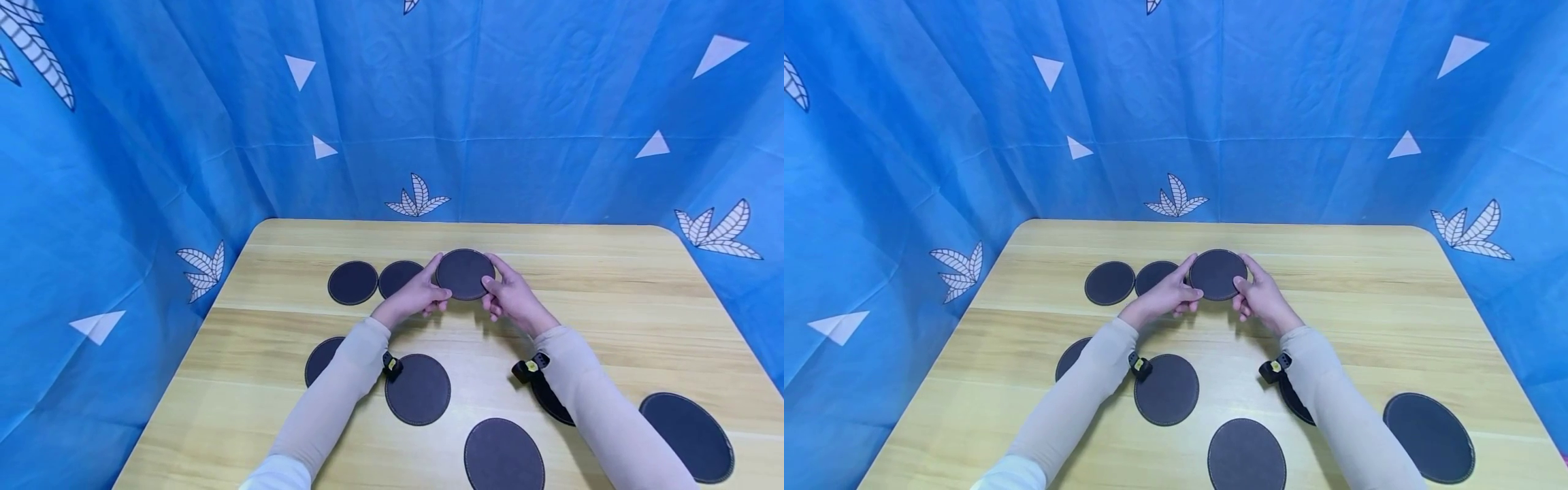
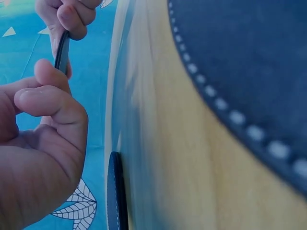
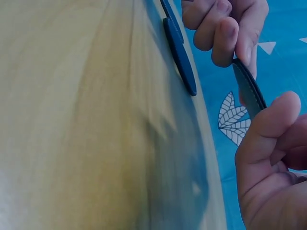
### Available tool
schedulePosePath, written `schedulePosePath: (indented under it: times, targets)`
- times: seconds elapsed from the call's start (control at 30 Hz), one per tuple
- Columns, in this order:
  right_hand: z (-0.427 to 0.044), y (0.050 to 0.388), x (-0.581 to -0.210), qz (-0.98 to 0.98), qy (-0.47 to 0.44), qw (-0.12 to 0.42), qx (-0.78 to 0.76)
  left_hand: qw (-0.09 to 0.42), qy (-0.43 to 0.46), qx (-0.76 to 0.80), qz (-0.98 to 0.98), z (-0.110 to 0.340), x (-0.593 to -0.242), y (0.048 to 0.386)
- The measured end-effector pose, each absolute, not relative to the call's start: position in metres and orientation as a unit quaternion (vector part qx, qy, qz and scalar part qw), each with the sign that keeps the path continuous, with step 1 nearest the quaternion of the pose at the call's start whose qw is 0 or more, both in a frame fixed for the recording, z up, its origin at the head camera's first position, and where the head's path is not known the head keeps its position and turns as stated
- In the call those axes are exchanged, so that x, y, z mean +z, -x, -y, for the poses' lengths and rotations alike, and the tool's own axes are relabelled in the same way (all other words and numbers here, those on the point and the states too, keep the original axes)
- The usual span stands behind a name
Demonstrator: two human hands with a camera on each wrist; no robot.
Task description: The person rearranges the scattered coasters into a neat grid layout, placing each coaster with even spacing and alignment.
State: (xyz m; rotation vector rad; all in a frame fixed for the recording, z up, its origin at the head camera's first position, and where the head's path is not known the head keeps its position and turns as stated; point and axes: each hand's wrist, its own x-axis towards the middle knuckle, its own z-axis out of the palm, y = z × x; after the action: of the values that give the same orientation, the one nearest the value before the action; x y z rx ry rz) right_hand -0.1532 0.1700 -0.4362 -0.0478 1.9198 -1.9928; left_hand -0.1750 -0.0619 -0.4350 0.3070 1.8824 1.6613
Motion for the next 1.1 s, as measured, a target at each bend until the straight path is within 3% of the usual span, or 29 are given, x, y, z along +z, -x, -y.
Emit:
schedulePosePath:
  times: [0.43, 1.1]
  targets:
    - [-0.168, 0.148, -0.443, -0.682, -0.018, 0.221, -0.697, 0.309, -0.072, 0.601, -0.734, 0.055, -0.44, 0.173]
    - [-0.169, 0.151, -0.446, -0.698, -0.047, 0.255, -0.667, 0.361, -0.046, 0.581, -0.728, 0.057, -0.442, 0.176]
